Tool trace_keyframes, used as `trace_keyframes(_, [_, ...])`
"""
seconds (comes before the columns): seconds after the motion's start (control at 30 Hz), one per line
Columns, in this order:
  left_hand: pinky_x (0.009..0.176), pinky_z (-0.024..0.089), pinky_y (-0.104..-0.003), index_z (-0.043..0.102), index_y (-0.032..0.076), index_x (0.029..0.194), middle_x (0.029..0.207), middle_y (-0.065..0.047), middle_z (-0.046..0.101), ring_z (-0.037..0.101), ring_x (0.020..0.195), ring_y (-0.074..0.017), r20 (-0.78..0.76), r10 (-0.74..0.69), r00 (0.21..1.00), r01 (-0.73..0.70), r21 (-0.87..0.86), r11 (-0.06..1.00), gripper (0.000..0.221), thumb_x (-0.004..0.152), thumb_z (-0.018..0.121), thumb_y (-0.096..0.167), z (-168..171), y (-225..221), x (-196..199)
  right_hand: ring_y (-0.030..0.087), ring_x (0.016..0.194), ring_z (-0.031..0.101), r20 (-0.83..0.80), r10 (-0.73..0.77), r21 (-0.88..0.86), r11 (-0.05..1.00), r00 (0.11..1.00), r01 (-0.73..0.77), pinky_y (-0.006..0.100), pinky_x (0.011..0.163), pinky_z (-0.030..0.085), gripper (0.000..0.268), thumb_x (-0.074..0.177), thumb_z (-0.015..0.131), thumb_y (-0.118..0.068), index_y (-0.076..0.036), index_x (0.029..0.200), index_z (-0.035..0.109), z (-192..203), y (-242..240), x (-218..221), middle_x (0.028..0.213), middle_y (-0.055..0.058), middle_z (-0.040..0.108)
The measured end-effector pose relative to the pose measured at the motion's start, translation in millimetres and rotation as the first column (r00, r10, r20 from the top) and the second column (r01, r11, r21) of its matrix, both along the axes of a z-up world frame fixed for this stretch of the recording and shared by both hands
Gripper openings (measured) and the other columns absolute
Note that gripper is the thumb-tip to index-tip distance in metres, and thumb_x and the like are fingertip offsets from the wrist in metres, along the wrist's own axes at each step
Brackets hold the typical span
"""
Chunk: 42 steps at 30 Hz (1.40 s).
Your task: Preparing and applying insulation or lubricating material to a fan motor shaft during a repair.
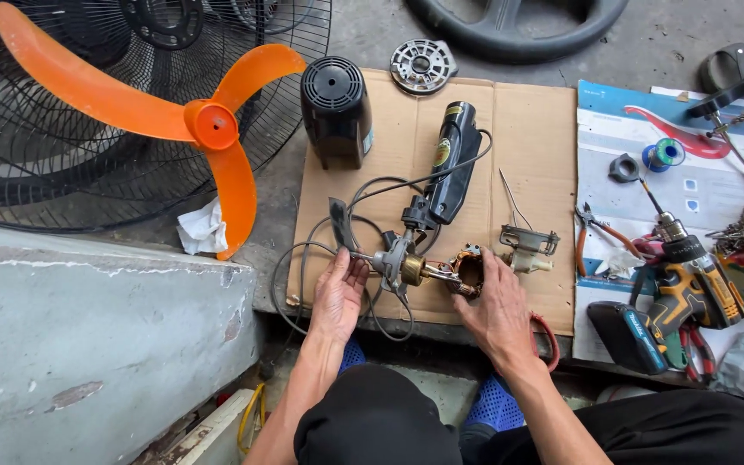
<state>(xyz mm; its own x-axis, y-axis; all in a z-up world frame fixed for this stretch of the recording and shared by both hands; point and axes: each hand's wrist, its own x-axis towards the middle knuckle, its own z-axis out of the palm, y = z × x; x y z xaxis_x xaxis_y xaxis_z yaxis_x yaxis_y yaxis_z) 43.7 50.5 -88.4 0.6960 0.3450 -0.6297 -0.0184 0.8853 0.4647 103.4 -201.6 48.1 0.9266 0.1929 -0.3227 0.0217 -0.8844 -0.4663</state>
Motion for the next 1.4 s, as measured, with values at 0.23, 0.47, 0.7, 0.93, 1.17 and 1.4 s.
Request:
trace_keyframes(0.23, [0.096,0.070,-0.032,0.080,0.011,0.118,0.114,-0.015,0.086,0.083,0.096,-0.0178,0.007,-0.002,1.000,0.002,-0.032,0.999,0.020,0.103,0.083,0.023,3.8,-11.2,0.9,0.044,0.158,0.045,0.019,-0.030,0.108,0.994,0.999,0.028,0.065,0.127,0.037,0.092,0.092,0.082,-0.017,-0.010,0.172,0.038,45.2,6.4,-5.2,0.164,0.030,0.051])
trace_keyframes(0.47, [0.094,0.070,-0.030,0.080,0.013,0.116,0.111,-0.012,0.087,0.083,0.094,-0.0158,0.023,0.023,0.999,-0.023,-0.020,1.000,0.018,0.103,0.083,0.024,1.0,-21.9,1.4,0.029,0.142,0.067,-0.210,0.048,0.160,0.987,0.976,-0.014,0.051,0.124,0.050,0.066,0.098,0.068,-0.068,-0.031,0.153,0.068,35.9,27.3,20.3,0.150,0.006,0.073])
trace_keyframes(0.7, [0.094,0.071,-0.029,0.081,0.012,0.119,0.112,-0.013,0.086,0.083,0.094,-0.0158,0.039,0.035,0.999,-0.033,-0.050,0.998,0.020,0.103,0.083,0.024,-9.5,-28.5,1.2,0.035,0.135,0.073,-0.461,0.080,0.158,0.987,0.884,-0.007,0.050,0.118,0.053,0.067,0.097,0.072,-0.063,-0.018,0.146,0.078,57.3,45.9,47.4,0.136,0.019,0.082])
trace_keyframes(0.93, [0.091,0.071,-0.028,0.081,0.013,0.119,0.112,-0.013,0.086,0.083,0.092,-0.0145,0.032,0.037,0.999,-0.035,-0.046,0.998,0.021,0.102,0.085,0.025,-9.2,-32.6,0.6,0.041,0.127,0.074,-0.328,0.310,0.115,0.951,0.892,-0.288,0.054,0.114,0.056,0.064,0.099,0.077,-0.051,-0.008,0.146,0.072,30.4,39.6,49.3,0.130,0.022,0.077])
trace_keyframes(1.17, [0.088,0.071,-0.027,0.082,0.013,0.118,0.111,-0.015,0.087,0.083,0.089,-0.0140,-0.007,0.052,0.999,-0.052,-0.024,0.998,0.022,0.100,0.087,0.025,-9.9,-37.6,-1.5,0.036,0.119,0.071,0.188,0.441,0.035,0.890,0.877,-0.455,0.049,0.102,0.059,0.061,0.088,0.090,-0.039,-0.009,0.137,0.069,-3.8,25.6,27.0,0.120,0.012,0.071])
trace_keyframes(1.4, [0.086,0.072,-0.028,0.083,0.009,0.113,0.102,-0.013,0.086,0.082,0.086,-0.0145,-0.043,0.037,0.998,-0.039,-0.046,0.998,0.022,0.098,0.090,0.025,-1.6,-44.3,-0.6,0.033,0.120,0.066,0.482,0.497,-0.120,0.853,0.722,-0.508,0.045,0.103,0.055,0.061,0.087,0.089,-0.033,-0.011,0.138,0.066,-14.5,27.8,11.1,0.124,0.010,0.065])
